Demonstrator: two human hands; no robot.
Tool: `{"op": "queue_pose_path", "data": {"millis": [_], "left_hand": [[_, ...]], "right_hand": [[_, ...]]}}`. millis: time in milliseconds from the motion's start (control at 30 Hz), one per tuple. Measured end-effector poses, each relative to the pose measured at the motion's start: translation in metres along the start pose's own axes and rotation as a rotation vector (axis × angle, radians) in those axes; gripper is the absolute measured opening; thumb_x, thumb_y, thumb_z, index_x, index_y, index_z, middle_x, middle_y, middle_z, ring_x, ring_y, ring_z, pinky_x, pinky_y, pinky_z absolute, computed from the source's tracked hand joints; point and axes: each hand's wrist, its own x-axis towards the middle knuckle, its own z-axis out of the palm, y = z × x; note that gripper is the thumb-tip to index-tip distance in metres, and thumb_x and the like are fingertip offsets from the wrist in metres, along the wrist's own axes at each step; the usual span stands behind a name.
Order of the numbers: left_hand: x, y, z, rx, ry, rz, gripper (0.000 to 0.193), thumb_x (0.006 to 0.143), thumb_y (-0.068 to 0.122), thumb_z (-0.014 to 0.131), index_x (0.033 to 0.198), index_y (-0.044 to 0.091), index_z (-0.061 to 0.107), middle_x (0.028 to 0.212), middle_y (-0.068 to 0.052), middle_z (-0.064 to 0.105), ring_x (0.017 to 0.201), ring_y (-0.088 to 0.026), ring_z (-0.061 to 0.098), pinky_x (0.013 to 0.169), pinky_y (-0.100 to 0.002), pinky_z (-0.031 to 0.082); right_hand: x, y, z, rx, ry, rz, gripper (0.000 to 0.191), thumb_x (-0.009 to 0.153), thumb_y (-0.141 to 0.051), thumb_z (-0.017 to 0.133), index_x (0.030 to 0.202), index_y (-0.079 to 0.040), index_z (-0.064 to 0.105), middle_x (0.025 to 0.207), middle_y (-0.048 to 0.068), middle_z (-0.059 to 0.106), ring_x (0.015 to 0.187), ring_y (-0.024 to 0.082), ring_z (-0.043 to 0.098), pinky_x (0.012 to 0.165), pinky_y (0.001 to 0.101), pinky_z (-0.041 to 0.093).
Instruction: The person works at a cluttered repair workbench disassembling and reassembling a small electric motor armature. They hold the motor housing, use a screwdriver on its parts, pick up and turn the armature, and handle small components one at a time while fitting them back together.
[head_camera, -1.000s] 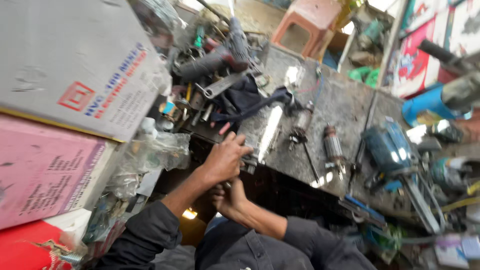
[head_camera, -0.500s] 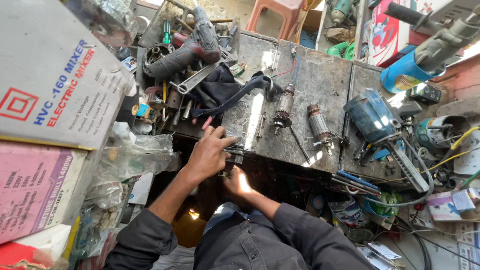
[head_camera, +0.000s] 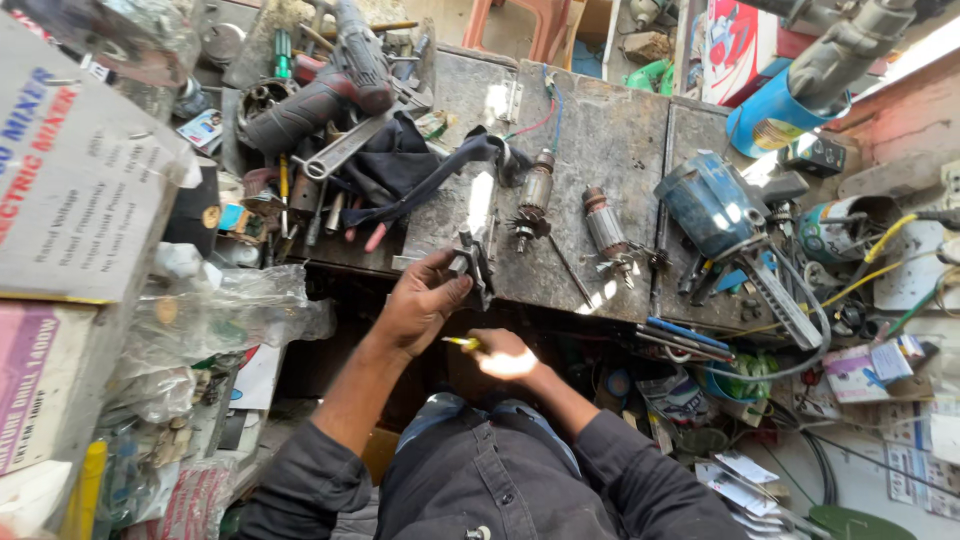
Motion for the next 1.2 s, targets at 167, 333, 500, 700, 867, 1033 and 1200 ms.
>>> {"op": "queue_pose_path", "data": {"millis": [167, 333, 500, 700, 867, 1033, 1200], "left_hand": [[0.014, -0.064, 0.004, -0.170, 0.081, -0.064, 0.018, 0.095, 0.006, 0.066, 0.113, 0.008, 0.068, 0.101, -0.004, 0.073, 0.095, -0.019, 0.071, 0.090, -0.045, 0.057], [0.034, -0.107, 0.005, -0.069, 0.014, -0.025, 0.014, 0.109, 0.012, 0.061, 0.120, 0.005, 0.066, 0.102, -0.009, 0.071, 0.094, -0.021, 0.068, 0.088, -0.041, 0.052], [0.056, -0.135, 0.022, -0.144, 0.205, -0.160, 0.029, 0.098, 0.005, 0.057, 0.126, 0.011, 0.062, 0.105, -0.003, 0.068, 0.096, -0.017, 0.066, 0.089, -0.041, 0.055], [0.071, -0.146, 0.031, -0.183, 0.302, -0.085, 0.026, 0.097, 0.002, 0.062, 0.121, 0.010, 0.064, 0.101, -0.003, 0.069, 0.090, -0.016, 0.066, 0.082, -0.038, 0.056], [0.079, -0.156, 0.036, -0.090, 0.310, 0.031, 0.021, 0.096, 0.000, 0.065, 0.116, 0.007, 0.065, 0.100, -0.002, 0.070, 0.089, -0.015, 0.066, 0.080, -0.035, 0.056], [0.082, -0.164, 0.036, 0.007, 0.274, 0.164, 0.020, 0.097, -0.001, 0.069, 0.117, 0.004, 0.065, 0.101, -0.001, 0.070, 0.092, -0.010, 0.064, 0.084, -0.028, 0.052], [0.082, -0.161, 0.036, 0.039, 0.296, 0.184, 0.024, 0.095, -0.001, 0.071, 0.118, 0.002, 0.065, 0.101, -0.001, 0.071, 0.091, -0.009, 0.064, 0.084, -0.026, 0.052]], "right_hand": [[-0.060, 0.042, -0.026, 0.405, 0.131, 0.089, 0.020, 0.101, -0.018, 0.065, 0.107, -0.001, 0.073, 0.082, 0.000, 0.063, 0.075, 0.006, 0.054, 0.067, 0.0239, 0.047], [-0.086, 0.042, -0.057, 0.894, 0.497, 0.155, 0.025, 0.100, -0.023, 0.063, 0.114, -0.003, 0.067, 0.076, -0.003, 0.056, 0.060, 0.002, 0.043, 0.053, 0.0215, 0.035], [-0.064, 0.038, -0.068, 0.795, 0.665, 0.197, 0.034, 0.094, -0.028, 0.070, 0.117, -0.003, 0.065, 0.075, -0.007, 0.059, 0.057, 0.002, 0.045, 0.050, 0.0215, 0.036], [-0.052, 0.051, -0.071, 0.885, 0.674, 0.309, 0.034, 0.092, -0.024, 0.077, 0.114, 0.001, 0.068, 0.070, -0.005, 0.057, 0.054, 0.003, 0.042, 0.048, 0.0229, 0.031], [-0.051, 0.057, -0.073, 0.933, 0.680, 0.273, 0.027, 0.099, -0.020, 0.074, 0.102, 0.007, 0.070, 0.068, -0.005, 0.057, 0.054, 0.003, 0.045, 0.048, 0.0227, 0.031], [-0.050, 0.058, -0.076, 0.743, 0.767, 0.260, 0.024, 0.096, -0.019, 0.073, 0.104, 0.004, 0.076, 0.066, -0.005, 0.057, 0.053, 0.001, 0.041, 0.046, 0.0236, 0.028], [-0.049, 0.064, -0.076, 0.635, 0.808, 0.253, 0.024, 0.100, -0.021, 0.070, 0.103, 0.002, 0.076, 0.064, -0.004, 0.056, 0.053, 0.002, 0.041, 0.046, 0.0235, 0.029]]}}
